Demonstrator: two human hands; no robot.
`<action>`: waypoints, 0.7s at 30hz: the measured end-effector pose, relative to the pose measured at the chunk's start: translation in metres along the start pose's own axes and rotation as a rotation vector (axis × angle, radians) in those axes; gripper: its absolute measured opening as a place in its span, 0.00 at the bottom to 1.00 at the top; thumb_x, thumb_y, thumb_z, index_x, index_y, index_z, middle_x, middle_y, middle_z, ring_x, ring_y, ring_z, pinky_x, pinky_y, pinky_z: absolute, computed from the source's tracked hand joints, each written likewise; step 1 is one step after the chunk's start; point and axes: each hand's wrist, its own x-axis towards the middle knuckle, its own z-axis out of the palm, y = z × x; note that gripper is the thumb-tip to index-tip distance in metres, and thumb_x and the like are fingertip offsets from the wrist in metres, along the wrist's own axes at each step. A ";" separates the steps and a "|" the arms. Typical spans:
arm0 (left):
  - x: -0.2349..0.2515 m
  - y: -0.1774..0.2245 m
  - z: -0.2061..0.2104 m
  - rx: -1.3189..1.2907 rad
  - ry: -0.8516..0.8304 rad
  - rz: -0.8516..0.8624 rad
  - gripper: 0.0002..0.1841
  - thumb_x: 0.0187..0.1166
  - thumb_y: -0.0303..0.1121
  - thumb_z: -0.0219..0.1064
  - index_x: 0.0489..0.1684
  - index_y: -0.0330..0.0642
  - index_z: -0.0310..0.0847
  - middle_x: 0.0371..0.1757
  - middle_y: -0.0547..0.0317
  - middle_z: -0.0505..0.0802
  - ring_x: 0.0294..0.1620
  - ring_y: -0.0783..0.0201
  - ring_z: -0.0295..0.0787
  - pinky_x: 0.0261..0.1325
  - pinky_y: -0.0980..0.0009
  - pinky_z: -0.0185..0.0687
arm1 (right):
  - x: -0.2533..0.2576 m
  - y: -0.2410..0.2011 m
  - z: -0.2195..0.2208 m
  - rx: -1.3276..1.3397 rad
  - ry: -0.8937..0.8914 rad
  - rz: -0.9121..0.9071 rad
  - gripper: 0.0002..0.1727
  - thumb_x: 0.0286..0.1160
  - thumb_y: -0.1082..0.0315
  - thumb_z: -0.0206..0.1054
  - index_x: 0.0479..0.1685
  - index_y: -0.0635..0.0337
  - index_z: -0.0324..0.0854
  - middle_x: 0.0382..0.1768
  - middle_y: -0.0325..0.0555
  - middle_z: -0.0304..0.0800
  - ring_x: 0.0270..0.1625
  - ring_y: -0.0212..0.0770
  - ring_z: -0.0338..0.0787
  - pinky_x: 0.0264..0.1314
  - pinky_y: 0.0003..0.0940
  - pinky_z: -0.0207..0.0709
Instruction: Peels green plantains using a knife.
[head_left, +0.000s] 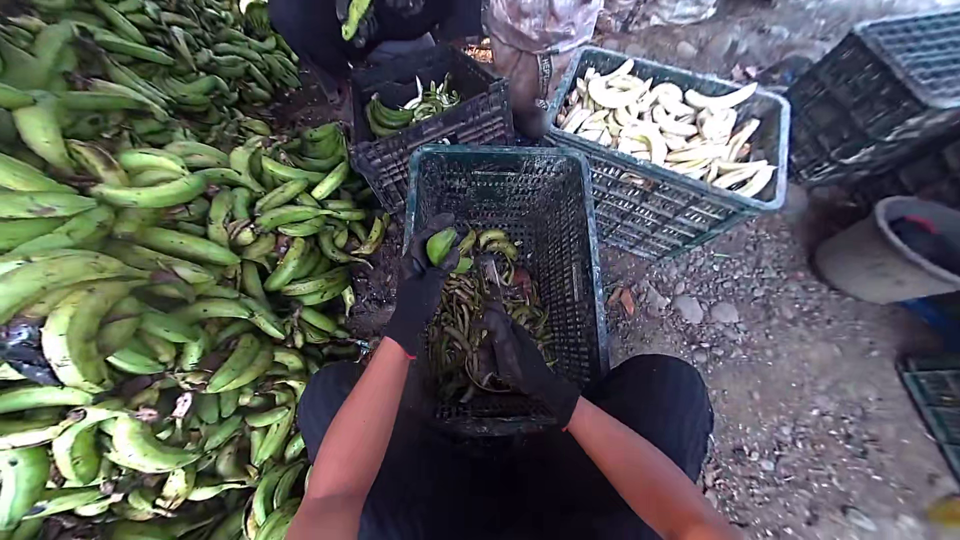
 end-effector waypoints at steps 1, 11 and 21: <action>0.000 -0.001 0.001 0.030 0.010 0.012 0.28 0.81 0.28 0.65 0.83 0.47 0.66 0.79 0.62 0.79 0.71 0.70 0.81 0.71 0.70 0.79 | 0.002 -0.008 0.002 -0.002 0.016 -0.068 0.25 0.94 0.53 0.40 0.59 0.68 0.73 0.21 0.35 0.82 0.22 0.33 0.86 0.30 0.31 0.88; -0.010 -0.002 0.018 0.039 0.010 0.143 0.28 0.82 0.30 0.66 0.83 0.46 0.68 0.78 0.60 0.81 0.71 0.66 0.82 0.72 0.66 0.80 | -0.002 0.037 0.003 -0.142 0.033 0.300 0.32 0.94 0.42 0.38 0.49 0.62 0.76 0.22 0.41 0.80 0.21 0.37 0.83 0.26 0.34 0.83; 0.009 0.009 -0.006 -0.208 -0.014 -0.139 0.23 0.93 0.44 0.42 0.75 0.38 0.66 0.37 0.62 0.92 0.36 0.67 0.92 0.46 0.68 0.91 | 0.001 0.006 -0.034 -0.473 0.168 -0.096 0.35 0.91 0.43 0.43 0.84 0.60 0.66 0.60 0.48 0.91 0.58 0.39 0.89 0.63 0.45 0.80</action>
